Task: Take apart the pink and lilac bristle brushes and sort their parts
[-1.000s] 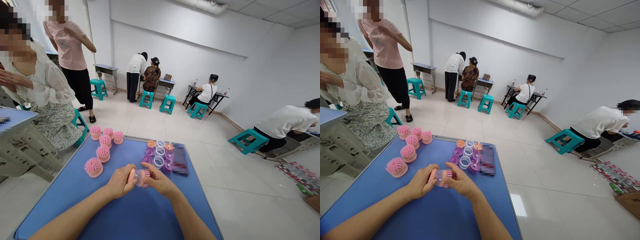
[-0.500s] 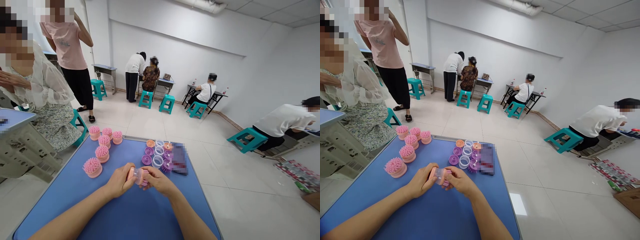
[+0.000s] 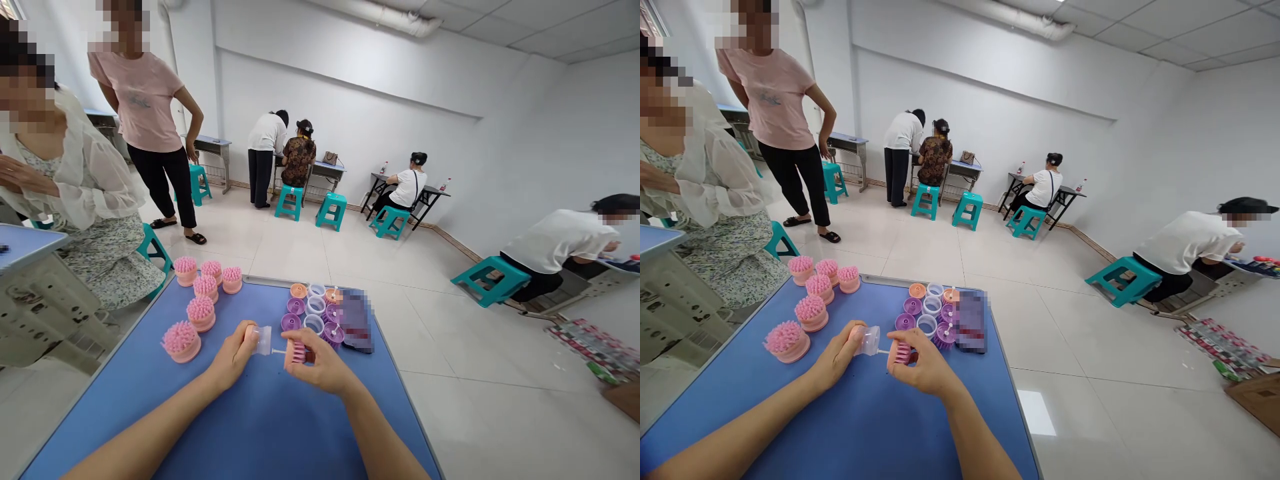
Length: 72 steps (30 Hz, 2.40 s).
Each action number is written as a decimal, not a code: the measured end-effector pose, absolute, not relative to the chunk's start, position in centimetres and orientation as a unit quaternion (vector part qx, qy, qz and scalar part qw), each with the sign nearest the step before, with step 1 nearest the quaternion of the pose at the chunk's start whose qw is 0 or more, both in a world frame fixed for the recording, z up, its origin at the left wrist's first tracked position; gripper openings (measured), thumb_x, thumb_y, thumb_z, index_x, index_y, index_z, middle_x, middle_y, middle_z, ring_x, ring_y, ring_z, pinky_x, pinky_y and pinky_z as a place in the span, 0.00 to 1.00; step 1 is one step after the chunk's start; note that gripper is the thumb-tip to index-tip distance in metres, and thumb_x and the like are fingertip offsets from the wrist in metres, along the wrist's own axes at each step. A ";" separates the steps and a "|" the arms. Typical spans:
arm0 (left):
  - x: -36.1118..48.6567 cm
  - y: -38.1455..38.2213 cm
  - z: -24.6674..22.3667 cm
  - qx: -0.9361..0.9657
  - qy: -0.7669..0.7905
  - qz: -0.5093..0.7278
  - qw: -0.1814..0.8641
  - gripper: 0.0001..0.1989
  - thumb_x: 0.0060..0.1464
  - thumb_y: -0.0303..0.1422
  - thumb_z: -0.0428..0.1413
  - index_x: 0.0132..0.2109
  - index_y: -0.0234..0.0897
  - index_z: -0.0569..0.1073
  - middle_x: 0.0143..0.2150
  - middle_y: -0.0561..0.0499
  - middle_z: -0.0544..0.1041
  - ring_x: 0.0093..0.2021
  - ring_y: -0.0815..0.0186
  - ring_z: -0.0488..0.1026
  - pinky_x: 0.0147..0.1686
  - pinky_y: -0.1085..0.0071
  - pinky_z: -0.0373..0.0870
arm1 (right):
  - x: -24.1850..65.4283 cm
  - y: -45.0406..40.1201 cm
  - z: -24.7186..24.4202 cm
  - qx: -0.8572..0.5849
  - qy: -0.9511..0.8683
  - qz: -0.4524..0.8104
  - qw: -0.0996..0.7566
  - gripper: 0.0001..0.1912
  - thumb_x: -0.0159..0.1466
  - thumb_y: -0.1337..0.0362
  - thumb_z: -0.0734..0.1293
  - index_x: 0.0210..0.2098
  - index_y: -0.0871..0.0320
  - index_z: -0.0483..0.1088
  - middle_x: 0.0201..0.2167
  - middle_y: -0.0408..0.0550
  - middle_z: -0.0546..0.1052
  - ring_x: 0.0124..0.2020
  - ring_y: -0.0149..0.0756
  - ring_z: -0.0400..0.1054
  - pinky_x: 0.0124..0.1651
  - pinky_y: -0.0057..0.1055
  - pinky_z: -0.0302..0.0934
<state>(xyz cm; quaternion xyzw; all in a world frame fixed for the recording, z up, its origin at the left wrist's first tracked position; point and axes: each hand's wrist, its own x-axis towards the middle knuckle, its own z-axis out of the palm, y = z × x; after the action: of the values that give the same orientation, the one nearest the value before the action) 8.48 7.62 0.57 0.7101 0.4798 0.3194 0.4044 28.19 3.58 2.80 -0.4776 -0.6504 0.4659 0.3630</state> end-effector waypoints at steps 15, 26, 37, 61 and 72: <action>8.4 7.9 0.1 0.685 0.475 0.347 0.430 0.21 0.54 0.50 0.38 0.35 0.38 0.64 0.22 0.57 0.61 0.23 0.67 0.60 0.22 0.72 0.60 | 30.6 2.3 6.0 -0.539 -0.653 0.322 0.425 0.11 0.53 0.64 0.67 0.36 0.55 0.64 0.37 0.45 0.71 0.35 0.34 0.64 0.39 0.32 0.60; 9.1 7.9 -0.3 0.625 0.421 0.368 0.544 0.19 0.50 0.46 0.49 0.43 0.38 0.63 0.29 0.56 0.65 0.29 0.68 0.62 0.29 0.73 0.62 | 33.9 -1.4 -0.1 -0.649 -0.588 0.154 0.458 0.09 0.56 0.60 0.64 0.34 0.56 0.66 0.40 0.50 0.71 0.27 0.32 0.60 0.33 0.33 0.60; 9.1 8.0 -0.4 0.629 0.413 0.354 0.556 0.20 0.48 0.45 0.52 0.43 0.38 0.62 0.33 0.54 0.67 0.33 0.66 0.66 0.33 0.71 0.65 | 34.3 -1.2 -1.6 -0.667 -0.558 0.176 0.462 0.12 0.54 0.59 0.66 0.36 0.55 0.68 0.44 0.51 0.72 0.36 0.39 0.65 0.39 0.38 0.62; 9.6 6.9 -0.5 0.710 0.354 0.319 0.519 0.18 0.45 0.34 0.56 0.46 0.37 0.64 0.41 0.49 0.70 0.42 0.62 0.69 0.45 0.65 0.68 | 30.0 -1.8 0.4 -0.546 -0.660 0.106 0.506 0.03 0.61 0.66 0.59 0.35 0.56 0.64 0.29 0.46 0.70 0.26 0.31 0.64 0.29 0.29 0.61; 9.2 6.9 -1.2 0.814 0.296 0.297 0.401 0.23 0.48 0.36 0.57 0.52 0.42 0.65 0.50 0.47 0.70 0.49 0.60 0.68 0.49 0.65 0.67 | 26.2 1.5 0.4 -0.524 -0.567 0.479 0.417 0.19 0.58 0.56 0.61 0.47 0.56 0.60 0.27 0.42 0.69 0.21 0.28 0.64 0.23 0.26 0.61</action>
<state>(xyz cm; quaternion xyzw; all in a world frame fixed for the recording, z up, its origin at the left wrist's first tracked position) 9.18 6.87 -1.24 0.8143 0.2958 0.2974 0.4012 26.22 1.51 0.45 -0.5242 -0.5673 0.4792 0.4170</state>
